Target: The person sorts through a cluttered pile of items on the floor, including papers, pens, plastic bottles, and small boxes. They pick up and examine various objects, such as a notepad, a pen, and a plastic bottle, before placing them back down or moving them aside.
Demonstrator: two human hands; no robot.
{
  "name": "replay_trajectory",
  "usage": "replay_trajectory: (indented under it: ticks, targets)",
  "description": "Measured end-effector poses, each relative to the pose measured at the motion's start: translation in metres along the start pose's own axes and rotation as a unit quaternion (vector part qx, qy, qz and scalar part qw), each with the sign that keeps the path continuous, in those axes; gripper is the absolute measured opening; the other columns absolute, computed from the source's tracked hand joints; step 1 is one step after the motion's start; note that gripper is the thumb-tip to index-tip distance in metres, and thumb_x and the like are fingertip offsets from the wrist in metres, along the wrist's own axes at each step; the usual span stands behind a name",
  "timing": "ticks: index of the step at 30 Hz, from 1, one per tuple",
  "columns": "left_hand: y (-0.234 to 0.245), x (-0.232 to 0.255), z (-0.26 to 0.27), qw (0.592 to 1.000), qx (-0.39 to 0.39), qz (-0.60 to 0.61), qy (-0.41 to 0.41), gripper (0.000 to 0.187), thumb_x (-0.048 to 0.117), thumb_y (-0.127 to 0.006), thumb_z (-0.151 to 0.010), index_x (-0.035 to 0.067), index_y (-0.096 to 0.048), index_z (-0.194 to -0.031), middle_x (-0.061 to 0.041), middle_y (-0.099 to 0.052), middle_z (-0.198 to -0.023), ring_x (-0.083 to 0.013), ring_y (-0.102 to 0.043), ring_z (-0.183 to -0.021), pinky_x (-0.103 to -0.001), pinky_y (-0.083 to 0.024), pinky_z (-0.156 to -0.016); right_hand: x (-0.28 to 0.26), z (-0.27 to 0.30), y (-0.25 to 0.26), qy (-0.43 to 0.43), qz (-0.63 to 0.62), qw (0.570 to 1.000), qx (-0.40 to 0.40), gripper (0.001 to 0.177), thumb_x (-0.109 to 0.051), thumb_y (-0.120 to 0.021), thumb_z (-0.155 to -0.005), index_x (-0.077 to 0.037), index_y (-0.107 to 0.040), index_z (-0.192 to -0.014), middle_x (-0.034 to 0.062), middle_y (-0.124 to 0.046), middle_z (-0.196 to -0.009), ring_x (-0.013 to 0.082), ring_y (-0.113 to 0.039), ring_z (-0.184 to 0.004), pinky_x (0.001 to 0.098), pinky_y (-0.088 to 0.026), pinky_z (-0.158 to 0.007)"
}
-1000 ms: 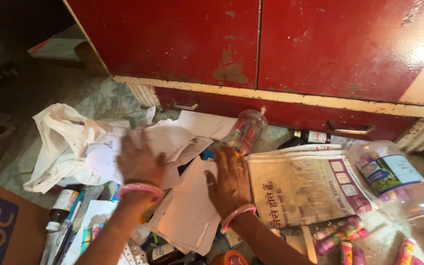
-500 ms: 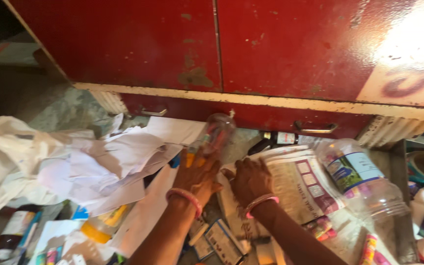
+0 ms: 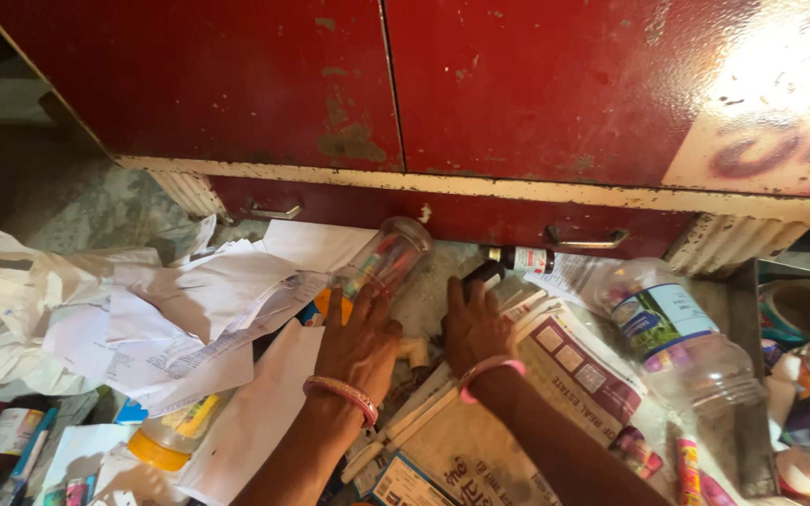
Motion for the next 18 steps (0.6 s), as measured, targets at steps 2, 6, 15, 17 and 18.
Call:
replay_trajectory:
  ticks: [2,6,15,17,18]
  targets:
    - [-0.003,-0.005,-0.002,1.000,0.003,0.017,-0.008,0.025,0.013,-0.065,-0.085,0.008,-0.073,-0.108,-0.016,-0.052,-0.143,-0.0326,-0.032,-0.145,-0.064,-0.015,-0.120,0.004,-0.014,-0.001,0.042,0.022,0.999,-0.003,0.069,-0.021,-0.064,-0.087,-0.015,-0.038,-0.151,0.0190,-0.034,-0.154,0.0434,-0.037,-0.140,0.0602,-0.042,-0.105]
    - [-0.017,-0.012,-0.008,1.000,-0.020,0.019,-0.011,0.029,0.011,-0.064,-0.084,0.010,-0.072,-0.112,-0.010,-0.051,-0.145,-0.0313,-0.030,-0.146,-0.067,-0.013,-0.119,0.012,-0.038,-0.015,-0.001,0.038,0.997,-0.068,0.080,-0.017,-0.066,-0.085,-0.028,-0.035,-0.158,0.0221,-0.011,-0.168,0.0569,-0.018,-0.145,0.0672,-0.030,-0.110]
    - [-0.027,-0.008,-0.010,0.998,-0.026,0.057,0.017,0.032,0.011,-0.068,-0.082,0.010,-0.071,-0.114,-0.009,-0.051,-0.144,-0.0319,-0.026,-0.148,-0.068,-0.014,-0.118,-0.009,-0.048,-0.034,0.059,-0.132,0.980,-0.139,0.020,-0.020,-0.069,-0.081,-0.011,-0.073,-0.098,0.0136,-0.072,-0.120,0.0331,-0.070,-0.111,0.0446,-0.057,-0.102]
    - [-0.023,-0.010,-0.008,0.998,-0.017,0.066,0.017,0.028,0.012,-0.068,-0.084,0.011,-0.072,-0.112,-0.008,-0.050,-0.145,-0.0307,-0.026,-0.148,-0.068,-0.015,-0.118,-0.016,-0.040,-0.020,0.080,-0.214,0.972,-0.052,0.022,-0.020,-0.069,-0.085,-0.012,-0.071,-0.105,0.0142,-0.069,-0.120,0.0342,-0.072,-0.106,0.0451,-0.058,-0.096]
    - [-0.023,-0.010,-0.008,0.998,-0.020,0.062,0.016,0.030,0.012,-0.068,-0.083,0.010,-0.071,-0.113,-0.008,-0.050,-0.145,-0.0303,-0.026,-0.148,-0.068,-0.015,-0.118,-0.017,-0.036,-0.013,0.091,-0.255,0.963,-0.008,0.023,-0.020,-0.070,-0.087,-0.013,-0.070,-0.109,0.0145,-0.067,-0.121,0.0348,-0.074,-0.103,0.0454,-0.059,-0.092]
Point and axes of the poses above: each hand's wrist, its own z-axis away from the middle knuckle, its own y-axis out of the back of the hand, x = y × z, the point moved 7 cm from there along -z, towards the middle knuckle
